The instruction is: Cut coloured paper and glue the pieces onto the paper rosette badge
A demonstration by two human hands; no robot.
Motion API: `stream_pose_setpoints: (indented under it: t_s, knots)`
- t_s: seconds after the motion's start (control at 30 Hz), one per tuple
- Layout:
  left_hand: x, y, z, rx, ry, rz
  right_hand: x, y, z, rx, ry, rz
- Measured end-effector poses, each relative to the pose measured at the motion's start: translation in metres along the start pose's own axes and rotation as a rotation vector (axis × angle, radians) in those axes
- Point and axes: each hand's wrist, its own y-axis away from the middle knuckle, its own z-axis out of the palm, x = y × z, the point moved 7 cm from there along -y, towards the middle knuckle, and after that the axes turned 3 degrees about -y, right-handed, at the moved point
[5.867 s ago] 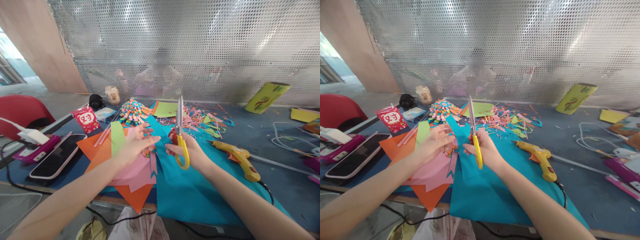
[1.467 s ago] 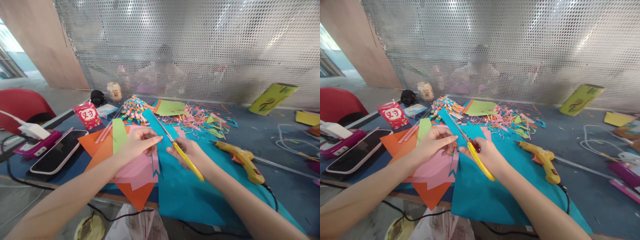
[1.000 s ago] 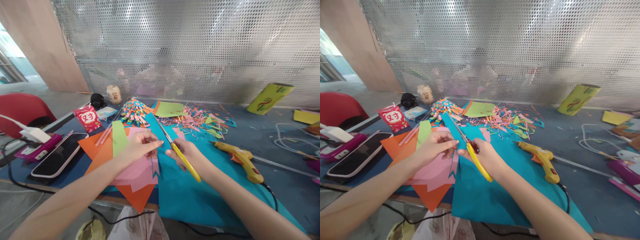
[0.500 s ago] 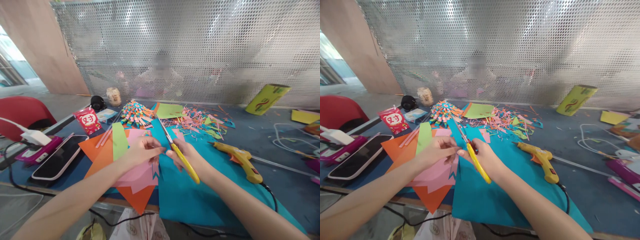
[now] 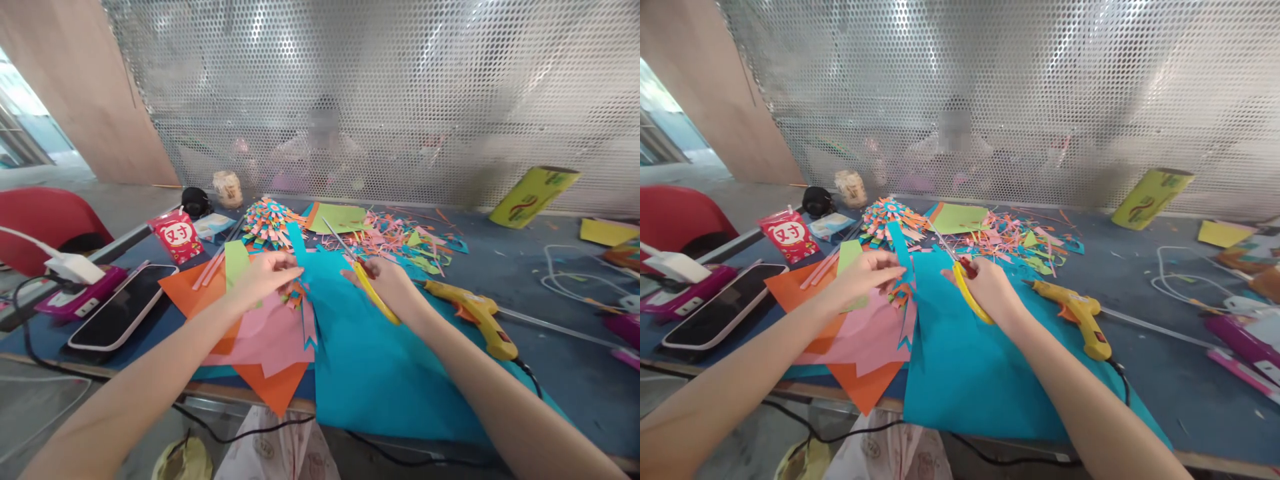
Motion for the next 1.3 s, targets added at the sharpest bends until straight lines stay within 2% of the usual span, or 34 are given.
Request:
stream_pose_setpoints:
  t_s: [0.1,0.17,0.3,0.4,0.47,0.5,0.6,0.63,0.7,0.83,0.93,1.07,1.23,1.3]
  knots:
    - [-0.006,0.003,0.014,-0.167,-0.137,-0.07,-0.002,0.008,0.023,-0.19,-0.256,0.044]
    - [-0.007,0.006,0.023,-0.229,-0.175,-0.099,-0.011,0.016,0.033,-0.235,-0.38,0.027]
    - [0.0,0.011,0.037,-0.298,-0.216,-0.013,-0.027,0.024,0.041,-0.237,-0.522,-0.062]
    - [0.004,0.01,0.037,-0.296,-0.266,0.032,-0.025,0.02,0.037,-0.189,-0.548,-0.082]
    - [0.006,0.007,0.027,-0.213,-0.297,0.037,-0.019,0.015,0.032,-0.169,-0.53,-0.082]
    - [0.005,0.004,0.016,-0.122,-0.347,0.032,-0.015,0.012,0.029,-0.16,-0.52,-0.081]
    - [0.003,0.0,-0.029,0.29,-0.743,-0.028,-0.008,0.007,0.023,-0.161,-0.499,-0.069]
    - [-0.001,-0.001,-0.038,0.346,-0.89,-0.083,-0.007,0.007,0.023,-0.177,-0.488,-0.059]
    - [-0.013,-0.005,-0.049,0.349,-1.014,-0.166,-0.008,0.008,0.027,-0.219,-0.456,-0.036]
    - [-0.032,-0.018,-0.044,0.164,-0.923,-0.199,-0.015,0.012,0.033,-0.236,-0.419,-0.056]
    - [-0.034,-0.023,-0.042,0.158,-0.859,-0.196,-0.017,0.011,0.031,-0.208,-0.383,-0.085]
    - [-0.037,-0.026,-0.041,0.143,-0.764,-0.178,-0.005,0.006,0.029,-0.2,-0.329,-0.04]
    - [-0.034,-0.025,-0.031,0.073,-0.512,-0.142,-0.001,0.001,0.024,-0.169,-0.313,-0.065]
    - [-0.029,-0.023,-0.027,0.08,-0.335,-0.152,-0.001,0.001,0.022,-0.156,-0.302,-0.062]
